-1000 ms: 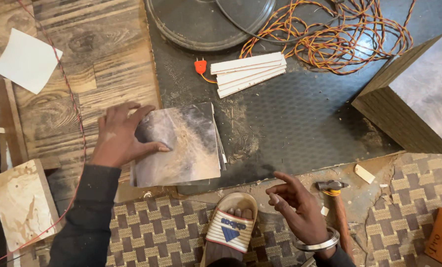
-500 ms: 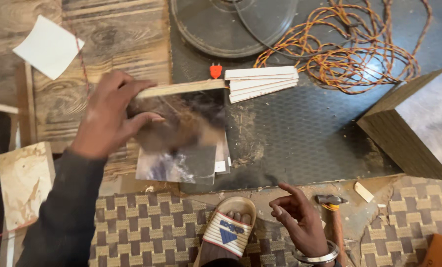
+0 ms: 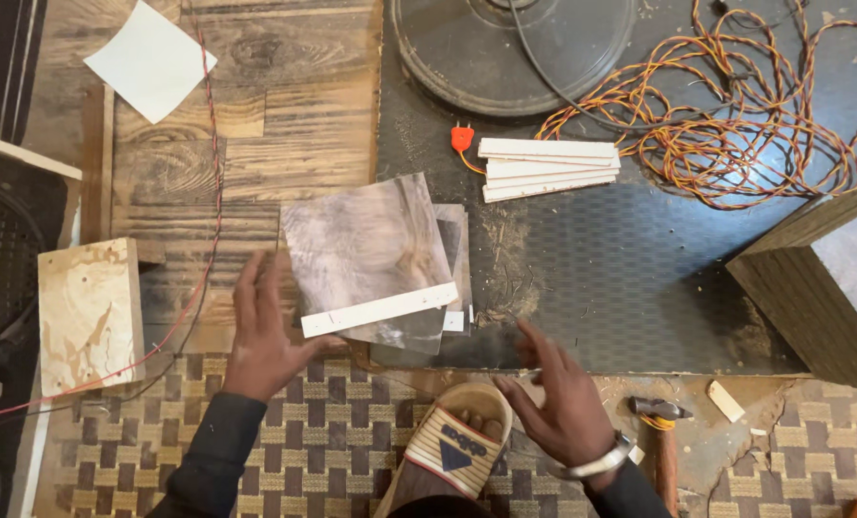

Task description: The person places a thin white wooden strip along the edge of a square marble-look tile, positions small nails on the strip, and hammers the nails in with a claw hammer, repeating the process on successive tiles and moving finished tiles aside.

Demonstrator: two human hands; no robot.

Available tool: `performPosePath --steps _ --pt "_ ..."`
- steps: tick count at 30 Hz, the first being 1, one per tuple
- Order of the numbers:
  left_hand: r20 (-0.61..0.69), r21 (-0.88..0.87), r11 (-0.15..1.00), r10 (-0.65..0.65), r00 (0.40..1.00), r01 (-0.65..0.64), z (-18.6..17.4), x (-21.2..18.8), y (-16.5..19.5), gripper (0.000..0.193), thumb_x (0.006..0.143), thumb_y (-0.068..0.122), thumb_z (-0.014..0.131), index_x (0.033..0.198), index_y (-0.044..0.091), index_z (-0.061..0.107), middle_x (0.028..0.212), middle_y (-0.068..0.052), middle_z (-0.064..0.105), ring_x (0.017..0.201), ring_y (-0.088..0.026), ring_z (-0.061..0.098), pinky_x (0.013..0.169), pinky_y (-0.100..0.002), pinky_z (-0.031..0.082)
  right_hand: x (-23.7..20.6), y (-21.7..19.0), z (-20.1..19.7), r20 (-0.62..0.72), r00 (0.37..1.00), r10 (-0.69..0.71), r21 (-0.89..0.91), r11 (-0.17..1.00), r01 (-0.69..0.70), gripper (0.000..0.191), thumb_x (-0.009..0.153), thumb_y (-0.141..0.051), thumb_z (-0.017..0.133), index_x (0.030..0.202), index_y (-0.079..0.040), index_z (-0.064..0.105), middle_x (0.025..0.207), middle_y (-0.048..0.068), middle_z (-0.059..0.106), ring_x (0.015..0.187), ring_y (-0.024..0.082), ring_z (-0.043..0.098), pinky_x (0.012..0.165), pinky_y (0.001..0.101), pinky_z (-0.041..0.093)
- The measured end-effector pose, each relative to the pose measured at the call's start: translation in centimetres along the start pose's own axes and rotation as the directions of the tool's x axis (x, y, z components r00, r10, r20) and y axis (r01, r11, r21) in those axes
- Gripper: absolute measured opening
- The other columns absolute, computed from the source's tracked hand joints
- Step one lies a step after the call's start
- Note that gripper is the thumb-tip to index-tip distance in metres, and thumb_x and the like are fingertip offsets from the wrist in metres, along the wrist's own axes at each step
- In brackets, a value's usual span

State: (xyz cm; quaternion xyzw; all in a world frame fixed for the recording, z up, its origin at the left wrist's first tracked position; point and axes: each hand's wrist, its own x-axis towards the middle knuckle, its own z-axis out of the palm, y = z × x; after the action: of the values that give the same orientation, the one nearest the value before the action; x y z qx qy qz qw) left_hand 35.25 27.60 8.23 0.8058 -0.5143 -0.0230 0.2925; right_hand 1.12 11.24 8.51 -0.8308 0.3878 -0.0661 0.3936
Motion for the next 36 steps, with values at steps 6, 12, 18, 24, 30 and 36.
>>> performPosePath --steps 6,12,18,24,30,36 --pt "0.253 -0.206 0.966 -0.100 0.962 0.155 0.7 -0.1 -0.4 0.078 0.085 0.038 0.078 0.148 0.004 0.047 0.134 -0.025 0.066 0.120 -0.039 0.069 0.099 -0.047 0.055 4.5 -2.3 2.6 -0.112 0.876 -0.470 -0.271 0.862 0.428 0.116 0.069 -0.050 0.085 0.153 0.004 0.026 0.144 0.032 0.050 0.124 0.046 0.057 0.101 0.0517 0.049" --pt "0.425 -0.084 0.943 -0.259 0.868 0.323 1.0 0.0 1.2 0.093 0.092 0.039 0.075 0.155 -0.007 0.026 0.117 -0.028 0.068 0.107 -0.038 0.073 0.087 -0.047 0.059 6.7 -2.3 4.8 -0.060 0.916 -0.397 -0.218 0.900 0.376 0.118 0.065 -0.044 0.088 0.153 0.004 0.025 0.142 0.029 0.054 0.120 0.042 0.059 0.101 0.0484 0.050" --pt "0.394 -0.111 0.956 -0.210 0.895 0.273 1.5 0.0 1.9 0.102 0.077 0.020 0.081 0.155 -0.008 0.021 0.105 -0.029 0.071 0.095 -0.039 0.074 0.079 -0.046 0.058 6.9 0.0 4.6 -0.071 0.965 -0.252 -0.156 0.958 0.239 0.092 0.079 -0.030 0.085 0.153 -0.006 0.036 0.111 0.019 0.069 0.091 0.032 0.071 0.079 0.0419 0.059" --pt "0.318 -0.127 0.972 -0.147 0.937 0.196 2.4 -1.4 0.8 0.086 0.084 0.011 0.075 0.156 0.000 0.031 0.105 -0.024 0.073 0.094 -0.039 0.073 0.080 -0.046 0.058 6.8 0.5 4.6 -0.129 0.953 -0.273 -0.159 0.954 0.252 0.066 0.085 -0.024 0.082 0.142 -0.006 0.053 0.098 0.015 0.073 0.082 0.031 0.072 0.070 0.0422 0.058" --pt "0.383 -0.176 0.931 -0.234 0.894 0.319 2.1 -1.8 0.5 0.076 0.088 0.020 0.074 0.155 0.012 0.041 0.122 -0.019 0.074 0.110 -0.031 0.077 0.093 -0.042 0.061 5.3 -0.2 4.0 -0.166 0.938 -0.305 -0.066 0.952 0.298 0.052 0.091 -0.019 0.077 0.139 -0.010 0.057 0.103 0.012 0.076 0.089 0.027 0.076 0.074 0.0387 0.061" --pt "0.111 -0.006 0.998 -0.068 0.991 0.070 -1.1 -0.8 3.6 0.127 0.063 0.038 0.090 0.158 -0.003 0.017 0.155 -0.033 0.035 0.138 -0.051 0.044 0.107 -0.053 0.041 0.6 3.0 0.8 -0.268 0.939 -0.216 0.023 0.973 0.231 0.069 0.087 -0.017 0.079 0.147 -0.006 0.048 0.121 0.018 0.072 0.093 0.031 0.075 0.075 0.0385 0.061"
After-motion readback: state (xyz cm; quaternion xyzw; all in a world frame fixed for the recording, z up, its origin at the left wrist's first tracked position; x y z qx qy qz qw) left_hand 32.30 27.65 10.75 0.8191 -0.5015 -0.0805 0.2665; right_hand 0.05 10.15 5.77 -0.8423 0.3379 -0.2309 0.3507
